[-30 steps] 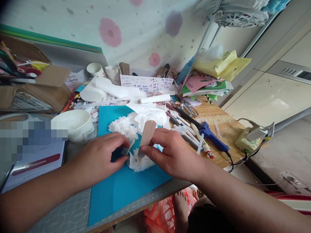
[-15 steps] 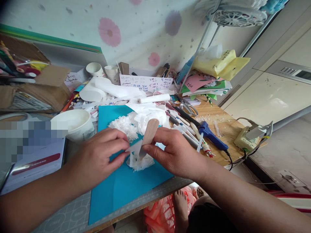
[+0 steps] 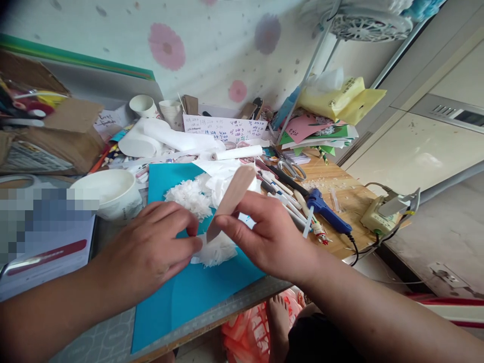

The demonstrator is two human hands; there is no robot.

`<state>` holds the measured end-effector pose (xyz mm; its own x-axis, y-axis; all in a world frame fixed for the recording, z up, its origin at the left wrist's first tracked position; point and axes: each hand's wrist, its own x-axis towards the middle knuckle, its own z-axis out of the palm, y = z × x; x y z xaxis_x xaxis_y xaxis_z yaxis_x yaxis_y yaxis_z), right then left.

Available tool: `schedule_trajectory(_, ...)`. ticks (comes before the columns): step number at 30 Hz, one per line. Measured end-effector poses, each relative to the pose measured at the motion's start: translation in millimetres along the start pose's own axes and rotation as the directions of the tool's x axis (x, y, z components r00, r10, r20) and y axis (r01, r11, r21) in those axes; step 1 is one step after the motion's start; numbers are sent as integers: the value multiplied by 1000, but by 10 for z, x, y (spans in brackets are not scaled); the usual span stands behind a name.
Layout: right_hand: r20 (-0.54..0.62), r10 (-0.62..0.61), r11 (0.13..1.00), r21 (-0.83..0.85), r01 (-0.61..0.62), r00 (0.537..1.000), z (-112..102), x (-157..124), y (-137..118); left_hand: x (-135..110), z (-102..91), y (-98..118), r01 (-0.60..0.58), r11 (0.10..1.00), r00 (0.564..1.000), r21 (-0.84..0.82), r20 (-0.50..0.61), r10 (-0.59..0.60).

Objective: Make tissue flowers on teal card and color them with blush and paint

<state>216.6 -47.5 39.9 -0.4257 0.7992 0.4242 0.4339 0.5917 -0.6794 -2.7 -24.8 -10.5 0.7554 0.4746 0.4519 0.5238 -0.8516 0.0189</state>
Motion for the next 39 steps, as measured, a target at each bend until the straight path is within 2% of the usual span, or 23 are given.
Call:
schedule_trajectory(5,91,-52,991,-119,63,994,68,27,8,4,-11,-24,43,999,998,-26,39,-42)
schedule_trajectory(8,139,-62,983,-165,85,988,107,23,37,21,-16,-85,149,983,988,-107,62,-143)
schedule_trajectory(12,204,-80,952,-274,136,976,160,20,55,51,4,-195,359,897,929,-256,189,-318)
schedule_trajectory(16,248,-141,916,-335,221,958,193,37,40,63,41,-256,446,837,880,-316,327,-345)
schedule_trajectory(19,214,-94,942,-298,156,972,168,42,25,62,54,-270,475,805,861,-355,379,-340)
schedule_trajectory(23,50,48,992,-117,-42,998,109,79,-20,57,51,-279,479,794,856,-374,401,-327)
schedule_trajectory(25,21,40,994,-101,-38,999,131,131,-57,55,52,-280,476,796,857,-375,402,-323)
schedule_trajectory(28,133,8,982,-188,17,991,238,234,-113,51,63,-274,465,806,863,-366,389,-322)
schedule_trajectory(32,300,37,923,-376,82,953,366,346,-150,33,82,-260,455,821,869,-345,372,-326)
schedule_trajectory(35,338,53,887,-449,112,940,393,386,-156,23,87,-252,446,831,875,-332,358,-327)
schedule_trajectory(39,351,102,906,-420,59,931,383,419,-173,41,75,-243,440,840,877,-318,352,-327)
